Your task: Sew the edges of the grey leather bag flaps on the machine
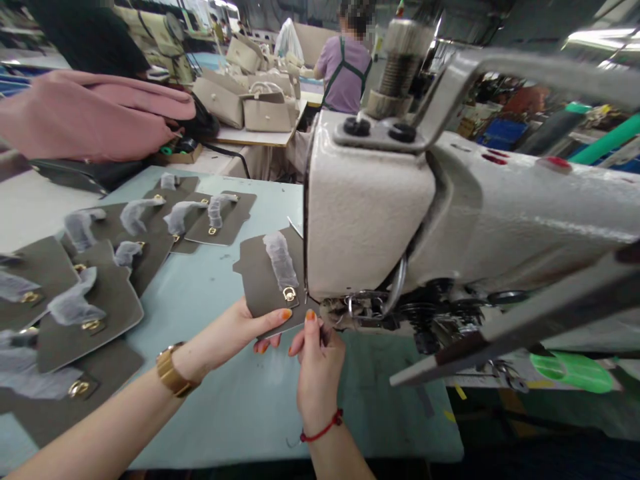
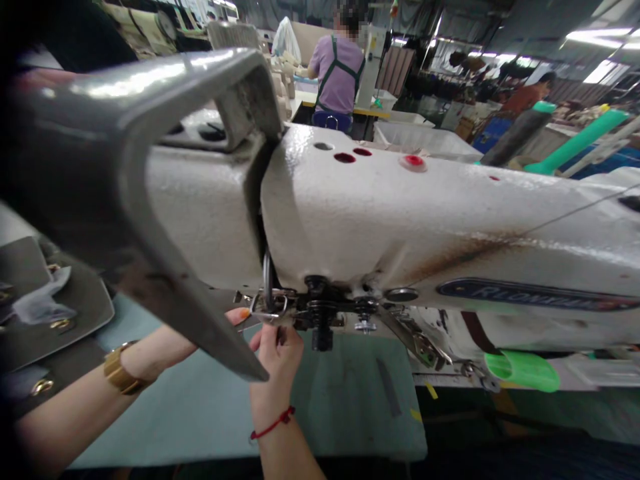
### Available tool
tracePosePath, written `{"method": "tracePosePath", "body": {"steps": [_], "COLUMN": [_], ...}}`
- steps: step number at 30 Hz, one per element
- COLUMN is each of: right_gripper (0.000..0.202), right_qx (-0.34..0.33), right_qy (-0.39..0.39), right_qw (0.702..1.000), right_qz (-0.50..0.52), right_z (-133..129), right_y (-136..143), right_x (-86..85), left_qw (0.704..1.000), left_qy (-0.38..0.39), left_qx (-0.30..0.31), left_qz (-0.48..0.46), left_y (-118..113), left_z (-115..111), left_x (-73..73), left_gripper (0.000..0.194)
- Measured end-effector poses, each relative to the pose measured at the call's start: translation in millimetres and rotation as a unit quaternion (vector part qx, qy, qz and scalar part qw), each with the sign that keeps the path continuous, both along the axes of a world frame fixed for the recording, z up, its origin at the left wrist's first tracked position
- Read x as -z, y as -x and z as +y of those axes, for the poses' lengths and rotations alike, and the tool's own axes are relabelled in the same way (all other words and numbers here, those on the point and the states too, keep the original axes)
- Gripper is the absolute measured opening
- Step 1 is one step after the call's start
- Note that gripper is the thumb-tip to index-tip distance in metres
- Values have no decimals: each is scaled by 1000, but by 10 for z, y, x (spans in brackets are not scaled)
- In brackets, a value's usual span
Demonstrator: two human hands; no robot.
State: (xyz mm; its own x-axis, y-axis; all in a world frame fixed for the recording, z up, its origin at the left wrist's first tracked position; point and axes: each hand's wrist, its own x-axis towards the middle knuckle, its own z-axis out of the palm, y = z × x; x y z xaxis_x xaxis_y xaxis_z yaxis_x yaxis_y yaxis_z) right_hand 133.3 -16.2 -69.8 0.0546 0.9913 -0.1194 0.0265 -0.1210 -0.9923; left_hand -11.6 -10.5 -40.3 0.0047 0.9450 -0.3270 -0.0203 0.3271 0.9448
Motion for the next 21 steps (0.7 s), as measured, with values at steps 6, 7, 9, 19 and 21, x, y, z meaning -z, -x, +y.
{"method": "tracePosePath", "body": {"steps": [6, 7, 9, 19, 21], "right_gripper": [51, 52, 53, 53, 52], "right_qx": [-21, -27, -35, -115, -126], "right_qy": [9, 6, 3, 105, 114], "right_qw": [999, 999, 999, 986, 984], "right_qz": [28, 24, 20, 59, 59], "right_z": [-16, -12, -4, 101, 144], "right_y": [-87, -106, -150, -431, -495], "right_x": [-49, -51, -48, -243, -284], "left_qw": [999, 998, 996, 978, 976], "left_qy": [-18, -22, -34, -68, -60], "left_qx": [-35, -47, -76, -174, -191], "left_qz": [35, 36, 42, 94, 88], "left_y": [-254, -302, -390, -906, -1020], "left_z": [-213, -248, -316, -552, -587], "left_x": [31, 37, 62, 162, 214], "left_gripper": [35, 34, 30, 29, 30]}}
